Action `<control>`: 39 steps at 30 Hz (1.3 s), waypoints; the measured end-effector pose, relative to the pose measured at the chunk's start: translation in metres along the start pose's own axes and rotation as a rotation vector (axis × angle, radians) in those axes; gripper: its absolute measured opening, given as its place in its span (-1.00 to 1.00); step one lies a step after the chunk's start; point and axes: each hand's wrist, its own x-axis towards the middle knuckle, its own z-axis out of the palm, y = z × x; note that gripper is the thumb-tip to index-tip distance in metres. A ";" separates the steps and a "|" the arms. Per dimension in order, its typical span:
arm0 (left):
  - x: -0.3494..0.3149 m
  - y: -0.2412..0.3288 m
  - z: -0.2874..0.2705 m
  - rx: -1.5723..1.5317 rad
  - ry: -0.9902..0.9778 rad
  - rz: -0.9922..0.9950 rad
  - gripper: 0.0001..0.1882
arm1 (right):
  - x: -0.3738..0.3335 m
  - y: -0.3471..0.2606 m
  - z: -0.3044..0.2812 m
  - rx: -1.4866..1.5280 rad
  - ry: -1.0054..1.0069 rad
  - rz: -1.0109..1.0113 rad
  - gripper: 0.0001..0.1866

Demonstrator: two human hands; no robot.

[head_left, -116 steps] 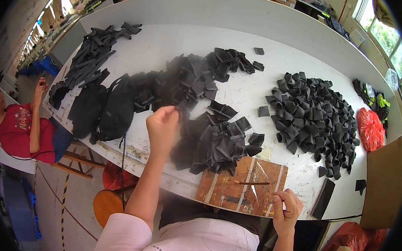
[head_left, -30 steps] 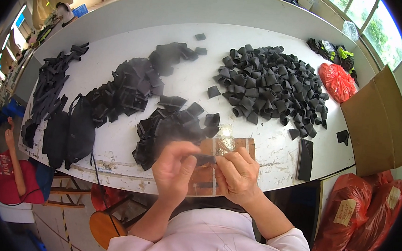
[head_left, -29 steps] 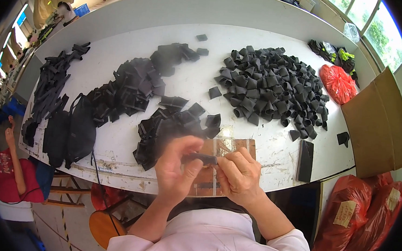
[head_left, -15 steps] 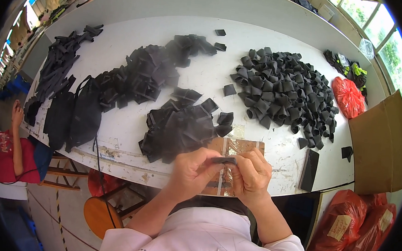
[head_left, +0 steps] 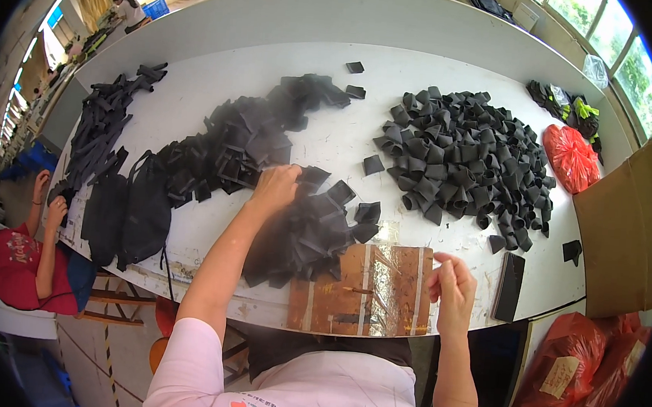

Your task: The recorder is folding and sorting small black fabric pieces on a workbench.

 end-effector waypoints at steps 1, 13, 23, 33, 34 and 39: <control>0.003 -0.002 0.002 0.083 -0.022 0.000 -0.80 | -0.011 0.002 -0.001 -0.014 -0.013 0.077 -0.67; -0.067 0.078 -0.082 -1.016 0.413 -0.471 -0.95 | -0.050 -0.026 0.030 -0.346 -0.277 -0.517 -0.90; -0.158 0.207 -0.082 -1.527 0.142 -0.275 -0.92 | -0.064 -0.031 0.063 -0.267 -0.131 -0.762 -0.75; -0.152 0.211 -0.070 -2.023 0.110 -0.517 -0.87 | -0.062 -0.008 0.061 -0.323 0.036 -0.540 -0.87; -0.154 0.207 -0.072 -2.021 0.108 -0.517 -0.87 | -0.061 -0.012 0.057 -0.321 0.038 -0.538 -0.87; -0.158 0.217 -0.064 -1.772 0.152 -0.408 -0.77 | -0.059 -0.011 0.047 0.815 -0.467 0.403 -0.93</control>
